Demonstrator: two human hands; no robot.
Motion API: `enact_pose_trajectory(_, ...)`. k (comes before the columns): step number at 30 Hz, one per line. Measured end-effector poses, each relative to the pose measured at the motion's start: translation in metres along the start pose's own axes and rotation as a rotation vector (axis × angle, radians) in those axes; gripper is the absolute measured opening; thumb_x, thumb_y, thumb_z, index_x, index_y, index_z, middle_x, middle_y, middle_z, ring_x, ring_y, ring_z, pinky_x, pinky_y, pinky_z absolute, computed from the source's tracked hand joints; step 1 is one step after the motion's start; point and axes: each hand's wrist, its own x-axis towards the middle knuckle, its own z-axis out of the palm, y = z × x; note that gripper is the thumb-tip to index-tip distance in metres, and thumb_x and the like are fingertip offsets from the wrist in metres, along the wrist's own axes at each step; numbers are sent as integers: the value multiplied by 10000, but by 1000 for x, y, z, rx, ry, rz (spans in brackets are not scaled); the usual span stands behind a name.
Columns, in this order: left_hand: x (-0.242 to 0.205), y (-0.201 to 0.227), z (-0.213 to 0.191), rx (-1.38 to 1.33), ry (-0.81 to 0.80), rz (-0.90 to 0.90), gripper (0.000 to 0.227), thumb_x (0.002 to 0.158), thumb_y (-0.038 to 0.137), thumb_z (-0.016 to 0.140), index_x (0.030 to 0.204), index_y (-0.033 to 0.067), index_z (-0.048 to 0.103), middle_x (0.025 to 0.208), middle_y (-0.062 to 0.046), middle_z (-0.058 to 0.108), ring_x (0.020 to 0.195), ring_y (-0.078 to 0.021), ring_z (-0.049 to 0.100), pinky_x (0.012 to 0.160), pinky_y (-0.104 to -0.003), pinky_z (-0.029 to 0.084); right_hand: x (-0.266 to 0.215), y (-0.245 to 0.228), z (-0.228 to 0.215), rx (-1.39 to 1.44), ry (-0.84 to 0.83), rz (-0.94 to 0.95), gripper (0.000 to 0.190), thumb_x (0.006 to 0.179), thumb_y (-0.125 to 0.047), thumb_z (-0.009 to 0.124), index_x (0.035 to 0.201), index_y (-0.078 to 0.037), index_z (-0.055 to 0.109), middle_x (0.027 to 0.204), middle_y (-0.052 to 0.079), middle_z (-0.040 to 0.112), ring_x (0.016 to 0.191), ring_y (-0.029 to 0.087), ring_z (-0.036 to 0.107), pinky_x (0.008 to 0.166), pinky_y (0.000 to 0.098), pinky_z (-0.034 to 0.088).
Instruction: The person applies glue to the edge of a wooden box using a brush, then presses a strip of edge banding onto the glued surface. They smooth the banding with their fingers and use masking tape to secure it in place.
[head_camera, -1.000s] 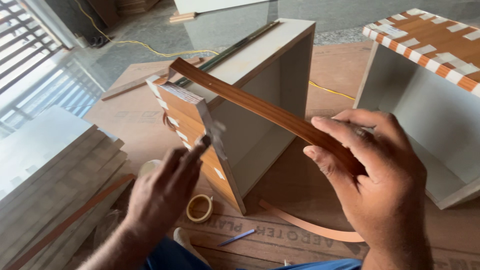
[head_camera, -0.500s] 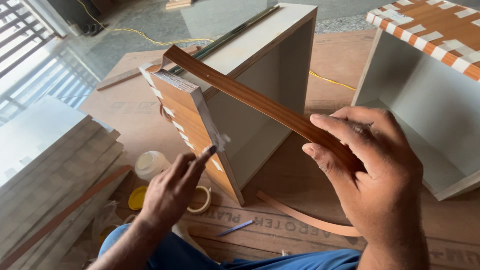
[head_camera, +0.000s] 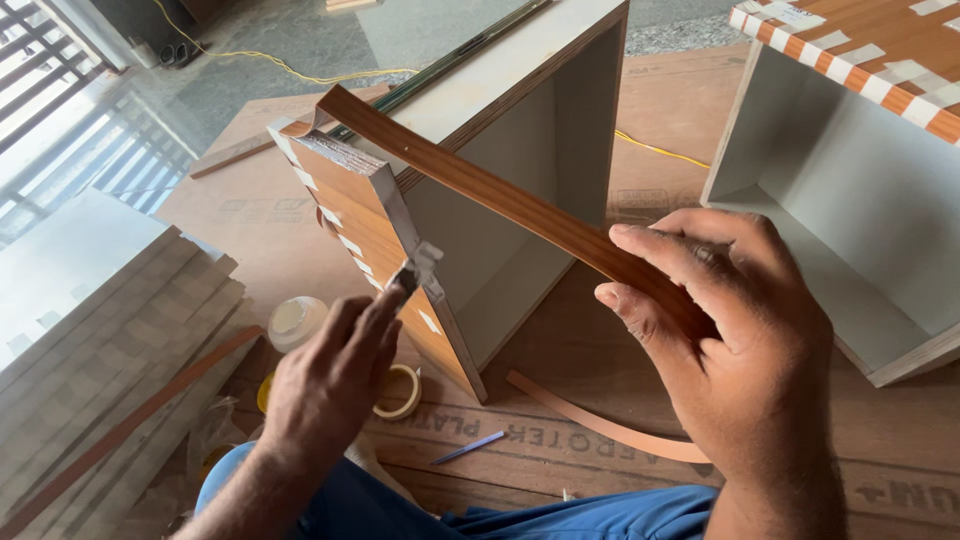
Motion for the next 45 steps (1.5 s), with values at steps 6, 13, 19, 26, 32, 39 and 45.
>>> enact_pose_trajectory(6,-19,5,30,-59,-121,58,527,899,119,691,1403,79,545,989,-61,624,737,-179,679,539,-313,590,-5,5,1,-5,3,0,368,898,-145,837,1245,-111,720,1163,58,645,894,130,682,700,257,560)
enact_pose_trajectory(13,-5,-3,10,-56,114,121,447,932,74,668,1362,65,548,1106,-104,634,755,-210,681,543,-332,565,-6,7,4,-10,-1,1,366,899,-152,840,1243,-111,722,1160,57,651,894,133,676,707,263,553)
enact_pose_trajectory(19,-12,-1,14,-20,-74,30,499,906,48,673,1395,32,572,1000,-80,645,689,-185,684,509,-318,574,-6,10,2,-1,8,-51,359,911,-152,844,1245,-113,718,1150,47,658,927,138,680,737,261,559)
enact_pose_trajectory(26,-4,10,0,-43,71,150,424,942,106,674,1349,35,579,1065,-85,642,802,-195,698,586,-294,586,-5,13,4,14,-7,-35,366,877,-141,846,1215,-95,714,1125,66,658,876,155,677,700,276,549)
enact_pose_trajectory(32,-1,4,8,14,-72,-2,389,920,71,681,1305,63,623,1071,-76,675,746,-189,697,546,-320,578,-6,14,2,26,-1,-30,363,894,-132,849,1231,-99,717,1134,58,657,897,150,675,714,276,549)
enact_pose_trajectory(39,-8,10,17,-36,21,135,468,889,96,698,1347,66,608,1059,-69,663,857,-205,709,617,-331,591,-7,15,3,-2,-11,-64,369,848,-115,842,1192,-83,712,1094,72,655,939,198,658,750,314,545)
enact_pose_trajectory(45,3,6,1,8,110,9,394,961,117,712,1343,70,626,1072,-69,680,803,-173,697,606,-323,582,-8,17,8,39,-20,5,348,905,-145,834,1231,-113,716,1134,52,664,887,131,672,704,267,546)
